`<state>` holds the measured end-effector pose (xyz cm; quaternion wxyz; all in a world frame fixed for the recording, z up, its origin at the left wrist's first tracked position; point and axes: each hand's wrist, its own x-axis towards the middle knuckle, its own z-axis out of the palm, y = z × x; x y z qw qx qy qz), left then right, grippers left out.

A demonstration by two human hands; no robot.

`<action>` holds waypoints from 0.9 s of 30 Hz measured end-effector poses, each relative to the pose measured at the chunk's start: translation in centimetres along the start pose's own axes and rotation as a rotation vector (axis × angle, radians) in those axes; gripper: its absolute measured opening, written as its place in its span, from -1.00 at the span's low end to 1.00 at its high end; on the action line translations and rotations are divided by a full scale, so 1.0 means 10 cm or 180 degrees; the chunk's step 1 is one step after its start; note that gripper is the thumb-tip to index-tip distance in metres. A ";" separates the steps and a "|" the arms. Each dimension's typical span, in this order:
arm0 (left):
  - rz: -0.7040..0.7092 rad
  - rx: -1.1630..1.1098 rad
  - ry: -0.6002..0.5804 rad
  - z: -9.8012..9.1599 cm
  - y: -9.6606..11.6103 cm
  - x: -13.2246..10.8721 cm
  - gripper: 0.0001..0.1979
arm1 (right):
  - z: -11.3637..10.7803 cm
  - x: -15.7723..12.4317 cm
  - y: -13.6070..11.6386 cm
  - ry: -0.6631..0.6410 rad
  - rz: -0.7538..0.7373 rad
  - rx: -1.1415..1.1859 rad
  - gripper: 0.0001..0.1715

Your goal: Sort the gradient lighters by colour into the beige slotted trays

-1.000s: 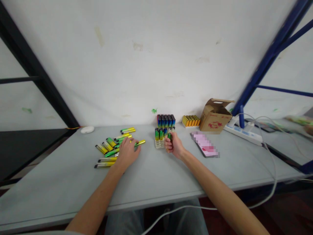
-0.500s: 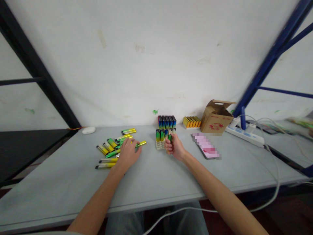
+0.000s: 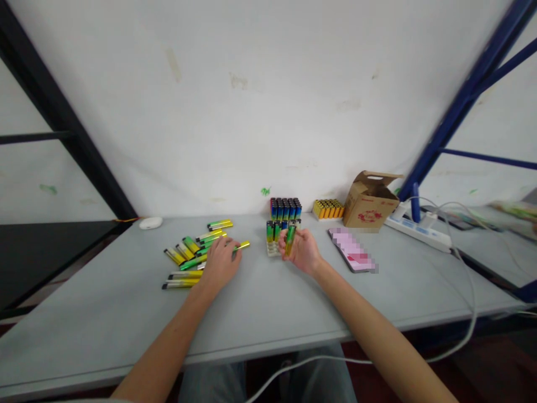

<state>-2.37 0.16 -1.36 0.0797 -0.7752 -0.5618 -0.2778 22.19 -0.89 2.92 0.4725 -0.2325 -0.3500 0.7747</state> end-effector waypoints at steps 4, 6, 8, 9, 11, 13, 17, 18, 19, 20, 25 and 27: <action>-0.0067 -0.0017 0.0038 0.00 0.01 0.00 -0.74 | -0.01 0.00 0.00 -0.0203 -0.0041 0.0147 -0.63; -0.0078 -0.0038 0.0074 0.00 0.00 0.01 -0.74 | -0.02 0.00 0.00 -0.0261 -0.0045 0.0146 -0.60; -0.0059 -0.0068 0.0137 -0.01 -0.01 0.02 -0.75 | -0.03 0.01 0.00 -0.0259 -0.0068 0.0087 -0.61; -0.0040 -0.0093 0.0175 -0.01 -0.01 0.03 -0.75 | -0.04 0.01 -0.01 -0.0225 -0.0093 0.0030 -0.61; -0.0004 -0.0168 0.0261 -0.04 0.00 0.04 -0.75 | -0.07 0.03 -0.02 -0.0094 -0.0205 -0.0147 -0.67; -0.0017 -0.0257 0.0378 -0.08 0.02 0.06 -0.75 | -0.10 0.04 -0.05 0.0071 -0.0406 -0.0372 -0.82; -0.0138 -0.0368 0.0599 -0.16 0.07 0.07 -0.75 | -0.16 0.04 -0.15 0.0286 -0.1024 -0.0807 -0.85; -0.0143 -0.0381 0.0628 -0.17 0.08 0.07 -0.75 | -0.19 0.04 -0.18 0.0355 -0.1210 -0.0908 -0.83; -0.0142 -0.0389 0.0649 -0.18 0.08 0.07 -0.75 | -0.22 0.04 -0.20 0.0451 -0.1393 -0.1023 -0.81; -0.0135 -0.0391 0.0662 -0.19 0.09 0.07 -0.75 | -0.25 0.05 -0.22 0.0569 -0.1558 -0.1166 -0.79; -0.0070 -0.0390 0.0713 -0.18 0.08 0.08 -0.75 | -0.44 0.10 -0.25 0.1068 -0.1992 -0.2394 -0.66; -0.0026 -0.0398 0.0732 -0.17 0.07 0.08 -0.75 | -0.47 0.11 -0.24 0.1134 -0.2137 -0.2834 -0.65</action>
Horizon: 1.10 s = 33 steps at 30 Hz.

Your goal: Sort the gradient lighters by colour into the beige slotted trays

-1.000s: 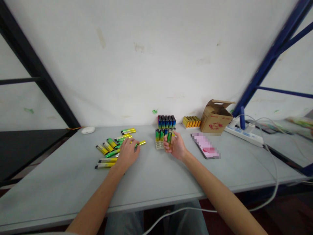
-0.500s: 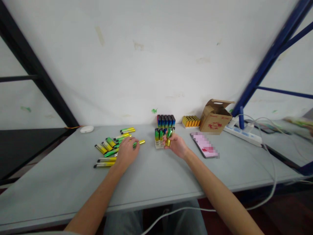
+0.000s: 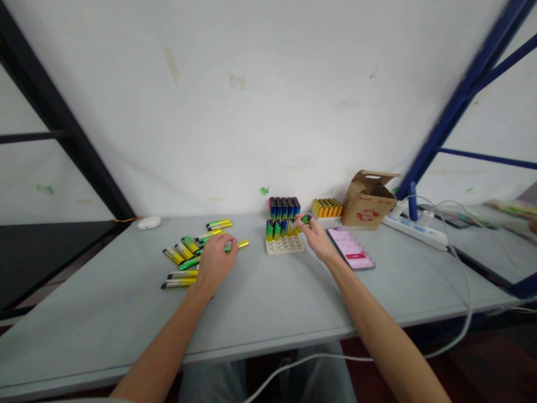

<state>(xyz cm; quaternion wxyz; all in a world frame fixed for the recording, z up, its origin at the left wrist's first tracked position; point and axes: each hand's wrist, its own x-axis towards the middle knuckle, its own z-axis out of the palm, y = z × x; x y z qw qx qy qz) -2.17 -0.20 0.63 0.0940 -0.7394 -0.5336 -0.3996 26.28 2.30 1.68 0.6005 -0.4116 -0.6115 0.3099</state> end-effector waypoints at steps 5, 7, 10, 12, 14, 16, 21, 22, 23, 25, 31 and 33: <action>0.0038 0.0007 -0.0038 0.01 0.00 0.00 -0.75 | 0.02 -0.04 -0.04 -0.0079 -0.0517 -0.0728 -0.71; 0.0044 -0.0001 -0.0069 0.01 0.00 0.00 -0.75 | 0.03 -0.06 -0.06 -0.0239 -0.0527 -0.0782 -0.72; 0.0078 -0.0002 -0.0144 0.01 0.01 0.00 -0.75 | 0.08 -0.08 -0.03 -0.0358 -0.0466 -0.0754 -0.72; 0.0098 0.0025 -0.0185 0.02 0.00 0.00 -0.75 | 0.11 -0.08 0.02 -0.0309 -0.0393 -0.0766 -0.71; 0.0093 0.0081 -0.0248 0.03 -0.02 -0.01 -0.76 | 0.14 -0.09 0.07 -0.0238 -0.0293 -0.0825 -0.69; 0.0058 0.0170 -0.0334 0.04 -0.04 -0.02 -0.77 | 0.16 -0.09 0.11 -0.0175 -0.0208 -0.0869 -0.65; -0.0018 0.0339 -0.0384 0.09 -0.10 -0.06 -0.75 | 0.18 -0.10 0.12 -0.0074 -0.0134 -0.0693 -0.64; -0.0014 0.0339 -0.0369 0.10 -0.11 -0.06 -0.74 | 0.18 -0.10 0.12 -0.0073 -0.0138 -0.0686 -0.66; -0.0008 0.0336 -0.0352 0.10 -0.11 -0.06 -0.74 | 0.18 -0.11 0.12 -0.0074 -0.0147 -0.0702 -0.68; 0.0003 0.0354 -0.0317 0.10 -0.12 -0.06 -0.75 | 0.18 -0.11 0.13 -0.0067 -0.0174 -0.0769 -0.69; -0.0022 0.0528 -0.0302 0.14 -0.15 -0.11 -0.75 | 0.22 -0.11 0.17 0.0047 -0.0377 -0.1114 -0.59; -0.0025 0.0548 -0.0291 0.16 -0.16 -0.13 -0.75 | 0.24 -0.12 0.18 0.0110 -0.0349 -0.1164 -0.48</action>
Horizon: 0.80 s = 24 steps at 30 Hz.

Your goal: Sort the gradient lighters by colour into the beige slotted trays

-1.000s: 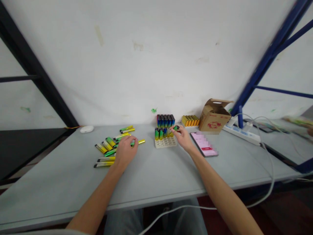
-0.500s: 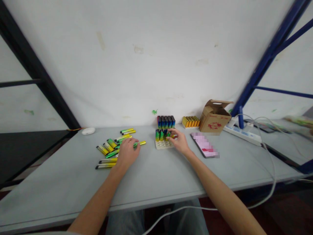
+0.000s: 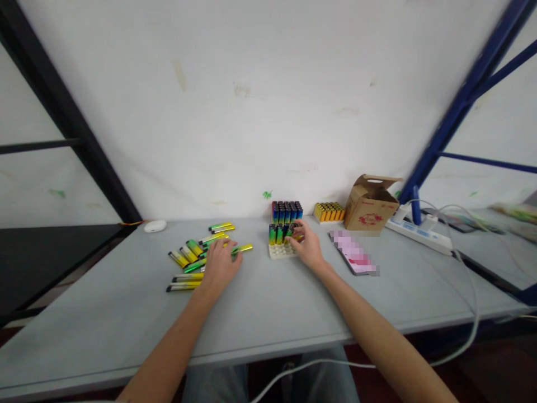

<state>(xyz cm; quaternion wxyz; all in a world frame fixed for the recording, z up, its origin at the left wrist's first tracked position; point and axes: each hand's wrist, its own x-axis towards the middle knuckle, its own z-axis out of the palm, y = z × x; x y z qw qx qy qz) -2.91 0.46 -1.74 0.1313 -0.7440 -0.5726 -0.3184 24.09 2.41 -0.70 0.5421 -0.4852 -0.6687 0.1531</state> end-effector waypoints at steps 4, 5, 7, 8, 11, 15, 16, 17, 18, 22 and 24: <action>-0.0080 -0.0043 0.0013 0.02 -0.01 -0.02 -0.74 | 0.02 -0.02 -0.01 -0.0015 -0.0065 -0.0165 -0.57; -0.0107 -0.0027 -0.0023 0.01 0.00 -0.02 -0.74 | 0.02 -0.02 -0.02 -0.0019 -0.0124 -0.0258 -0.62; -0.0156 0.0084 -0.0142 0.00 0.00 -0.03 -0.72 | 0.00 -0.03 -0.03 -0.0014 -0.0270 -0.0493 -0.67; -0.0170 0.0154 -0.0211 0.00 0.01 -0.03 -0.72 | 0.00 -0.03 -0.04 0.0003 -0.0342 -0.0631 -0.68; -0.0166 0.0283 -0.0398 -0.03 0.02 -0.03 -0.74 | -0.01 -0.05 -0.06 0.0097 -0.0436 -0.1074 -0.66; -0.0167 0.0282 -0.0532 -0.06 0.04 -0.02 -0.78 | 0.00 -0.09 -0.07 0.0186 -0.0371 -0.1399 -0.62; -0.0164 0.0284 -0.0531 -0.07 0.05 -0.02 -0.78 | 0.00 -0.09 -0.08 0.0179 -0.0366 -0.1428 -0.61; -0.0154 0.0286 -0.0519 -0.07 0.06 -0.02 -0.79 | 0.00 -0.10 -0.10 0.0173 -0.0362 -0.1440 -0.60; -0.0138 0.0288 -0.0503 -0.08 0.06 -0.01 -0.80 | 0.00 -0.10 -0.12 0.0171 -0.0355 -0.1435 -0.59; -0.0089 0.0212 -0.0455 -0.10 0.08 0.00 -0.80 | -0.03 -0.11 -0.22 0.0255 -0.0404 -0.1243 -0.58; -0.0090 0.0127 -0.0425 -0.11 0.09 0.01 -0.80 | -0.04 -0.12 -0.27 0.0320 -0.0516 -0.1100 -0.60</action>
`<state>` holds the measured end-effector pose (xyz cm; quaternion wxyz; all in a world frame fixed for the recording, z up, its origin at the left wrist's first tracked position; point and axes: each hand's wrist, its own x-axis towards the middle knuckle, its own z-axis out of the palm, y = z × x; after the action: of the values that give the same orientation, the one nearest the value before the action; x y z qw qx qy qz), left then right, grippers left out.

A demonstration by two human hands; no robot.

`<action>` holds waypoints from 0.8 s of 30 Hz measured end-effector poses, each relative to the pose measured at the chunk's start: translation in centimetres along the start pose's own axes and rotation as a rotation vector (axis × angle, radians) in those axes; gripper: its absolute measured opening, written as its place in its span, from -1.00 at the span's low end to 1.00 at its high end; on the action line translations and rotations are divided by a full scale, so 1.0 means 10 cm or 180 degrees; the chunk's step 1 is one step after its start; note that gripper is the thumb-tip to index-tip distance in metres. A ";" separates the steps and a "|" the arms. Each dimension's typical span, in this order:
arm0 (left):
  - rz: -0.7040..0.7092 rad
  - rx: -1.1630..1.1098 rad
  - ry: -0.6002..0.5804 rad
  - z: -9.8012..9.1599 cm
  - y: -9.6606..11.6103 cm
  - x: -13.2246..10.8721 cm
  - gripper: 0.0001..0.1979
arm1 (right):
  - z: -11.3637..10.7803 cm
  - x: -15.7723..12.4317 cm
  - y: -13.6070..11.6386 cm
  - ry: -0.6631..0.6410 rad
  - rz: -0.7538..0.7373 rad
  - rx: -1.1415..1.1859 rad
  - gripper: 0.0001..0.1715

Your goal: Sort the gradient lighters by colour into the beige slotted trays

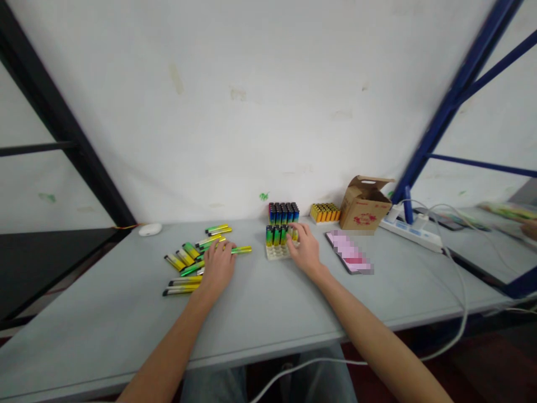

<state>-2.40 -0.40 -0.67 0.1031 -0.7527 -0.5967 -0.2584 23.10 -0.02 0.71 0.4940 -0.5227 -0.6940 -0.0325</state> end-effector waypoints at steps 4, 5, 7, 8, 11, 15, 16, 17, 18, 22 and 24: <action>0.0111 -0.0214 0.0131 -0.04 0.03 0.02 -0.81 | -0.01 -0.04 -0.06 -0.0001 -0.0268 0.0225 -0.67; 0.0169 -0.0285 0.0194 -0.04 0.04 0.02 -0.80 | 0.00 -0.06 -0.07 -0.0068 -0.0346 0.0263 -0.69; 0.0291 -0.0441 0.0344 -0.06 0.07 0.03 -0.80 | 0.01 -0.09 -0.10 -0.0258 -0.0498 0.0320 -0.72; 0.0346 -0.0523 0.0423 -0.07 0.08 0.03 -0.81 | 0.02 -0.10 -0.11 -0.0361 -0.0564 0.0334 -0.73; 0.0482 -0.0779 0.0614 -0.10 0.12 0.04 -0.82 | 0.03 -0.14 -0.17 -0.0603 -0.0725 0.0343 -0.74; 0.0712 -0.1162 0.0739 -0.13 0.17 0.04 -0.80 | 0.02 -0.16 -0.24 -0.0696 -0.0889 0.0295 -0.67; 0.0785 -0.1259 0.0745 -0.14 0.18 0.04 -0.80 | 0.03 -0.16 -0.26 -0.0688 -0.0931 0.0277 -0.63; 0.0858 -0.1348 0.0739 -0.15 0.20 0.04 -0.80 | 0.03 -0.16 -0.27 -0.0678 -0.0980 0.0267 -0.58; 0.0927 -0.1425 0.0727 -0.16 0.21 0.04 -0.81 | 0.04 -0.16 -0.28 -0.0669 -0.1042 0.0267 -0.54; 0.1072 -0.1620 0.0703 -0.22 0.30 0.00 -0.82 | 0.09 -0.19 -0.31 -0.0619 -0.1241 0.0289 -0.53; 0.1055 -0.1685 0.0694 -0.24 0.34 -0.02 -0.82 | 0.11 -0.19 -0.31 -0.0629 -0.1241 0.0297 -0.60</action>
<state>0.16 -2.63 1.79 0.0077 -0.8081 -0.3637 -0.4633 19.93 -2.15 0.20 0.4317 -0.3559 -0.8277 -0.0439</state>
